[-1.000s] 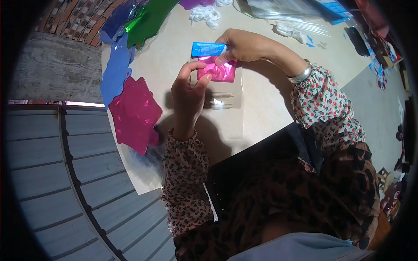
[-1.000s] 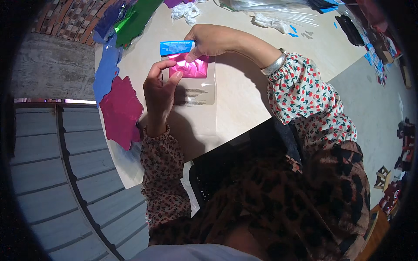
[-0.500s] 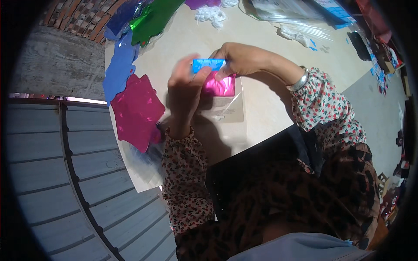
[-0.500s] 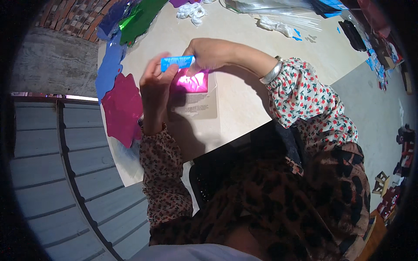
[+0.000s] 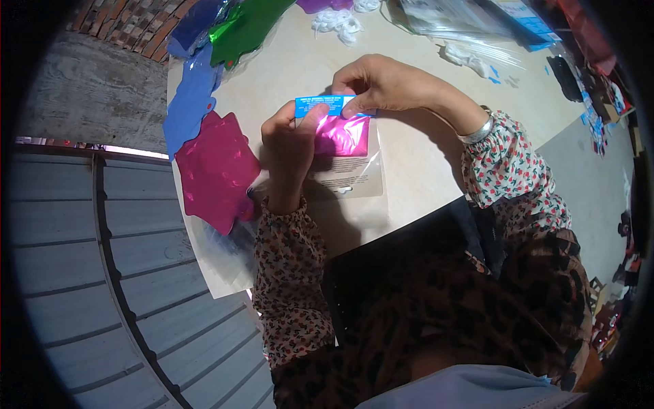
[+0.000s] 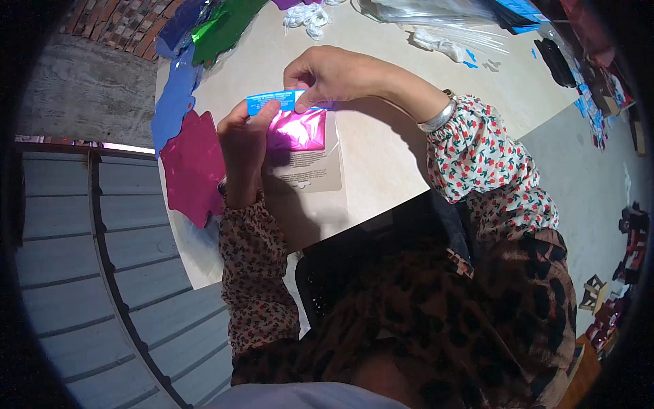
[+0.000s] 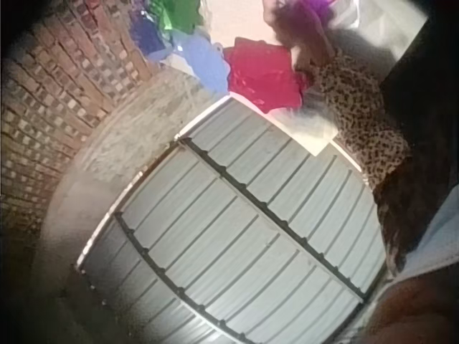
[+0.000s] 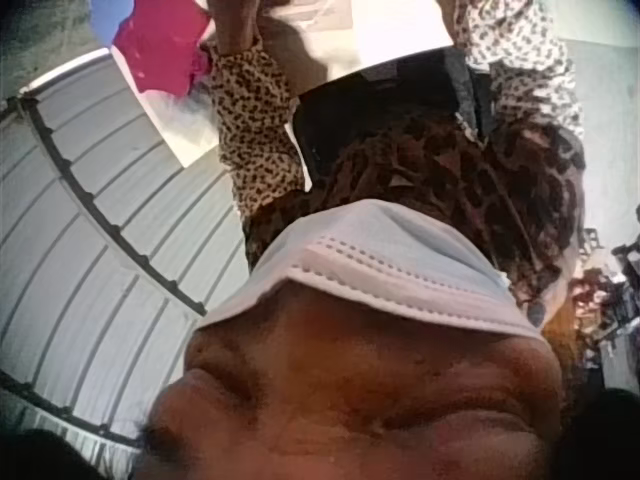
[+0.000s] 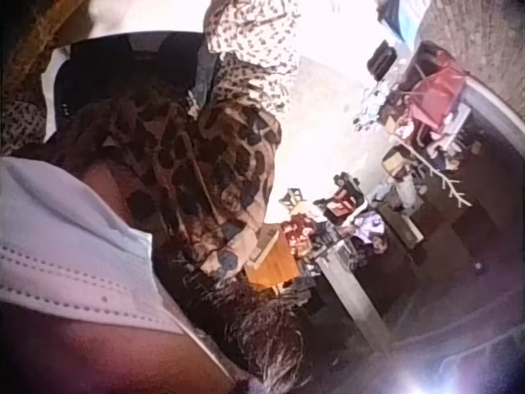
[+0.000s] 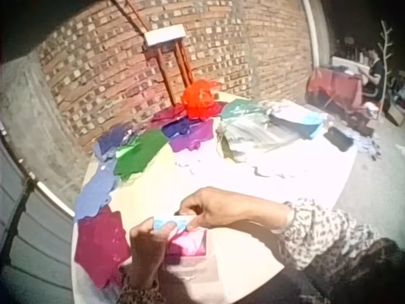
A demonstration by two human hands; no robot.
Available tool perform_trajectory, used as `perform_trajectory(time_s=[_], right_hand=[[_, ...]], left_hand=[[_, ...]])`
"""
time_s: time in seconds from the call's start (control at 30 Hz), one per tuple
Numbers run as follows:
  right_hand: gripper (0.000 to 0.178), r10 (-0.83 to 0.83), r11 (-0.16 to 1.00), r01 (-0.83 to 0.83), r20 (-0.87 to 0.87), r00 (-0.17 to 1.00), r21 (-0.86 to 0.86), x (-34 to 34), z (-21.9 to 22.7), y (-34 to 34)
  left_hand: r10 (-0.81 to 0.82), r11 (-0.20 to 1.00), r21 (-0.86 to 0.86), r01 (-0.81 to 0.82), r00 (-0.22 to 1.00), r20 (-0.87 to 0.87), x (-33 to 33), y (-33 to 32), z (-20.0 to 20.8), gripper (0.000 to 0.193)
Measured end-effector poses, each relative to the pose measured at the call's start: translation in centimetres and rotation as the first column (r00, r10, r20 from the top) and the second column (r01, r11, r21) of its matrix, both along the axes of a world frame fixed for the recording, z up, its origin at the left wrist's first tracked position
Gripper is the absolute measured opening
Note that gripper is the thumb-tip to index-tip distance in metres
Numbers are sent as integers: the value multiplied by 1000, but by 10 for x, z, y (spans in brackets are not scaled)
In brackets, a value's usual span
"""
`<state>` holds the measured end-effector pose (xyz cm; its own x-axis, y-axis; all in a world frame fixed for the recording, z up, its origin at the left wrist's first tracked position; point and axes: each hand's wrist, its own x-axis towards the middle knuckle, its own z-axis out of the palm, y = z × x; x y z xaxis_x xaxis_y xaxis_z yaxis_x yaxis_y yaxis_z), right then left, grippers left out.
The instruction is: Manually packaging small pink square items into plastic sleeves with cardboard backings and sealing them with labels.
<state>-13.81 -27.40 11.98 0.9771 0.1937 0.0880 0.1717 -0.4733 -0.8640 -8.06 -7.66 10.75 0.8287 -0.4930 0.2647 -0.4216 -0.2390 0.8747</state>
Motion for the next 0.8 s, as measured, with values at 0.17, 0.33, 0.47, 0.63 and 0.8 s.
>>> perform_trajectory(time_s=[0.17, 0.33, 0.47, 0.63, 0.8], right_hand=[[14, 60, 997, -56, 66, 996, -59, -2, 0, 1], [14, 69, 997, -68, 47, 997, -36, -2, -8, -6], [16, 96, 995, -96, -7, 995, -1, -2, -4, -1], [19, 127, 990, -129, -37, 991, -55, -2, -6, 2], [21, 135, 990, -134, 16, 991, -51, -1, -7, 2]], left_hand=[[-31, 992, 122, 35, 999, -38, 1, 3, 3, 17], [-65, 960, 267, 88, 994, -91, -2, 4, 10, 16], [-82, 988, 130, 79, 996, 19, -5, 5, 8, 16], [-135, 981, 129, 147, 986, -99, -1, 5, 8, 17], [-151, 961, 221, 165, 985, -78, 2, 1, 11, 15]])
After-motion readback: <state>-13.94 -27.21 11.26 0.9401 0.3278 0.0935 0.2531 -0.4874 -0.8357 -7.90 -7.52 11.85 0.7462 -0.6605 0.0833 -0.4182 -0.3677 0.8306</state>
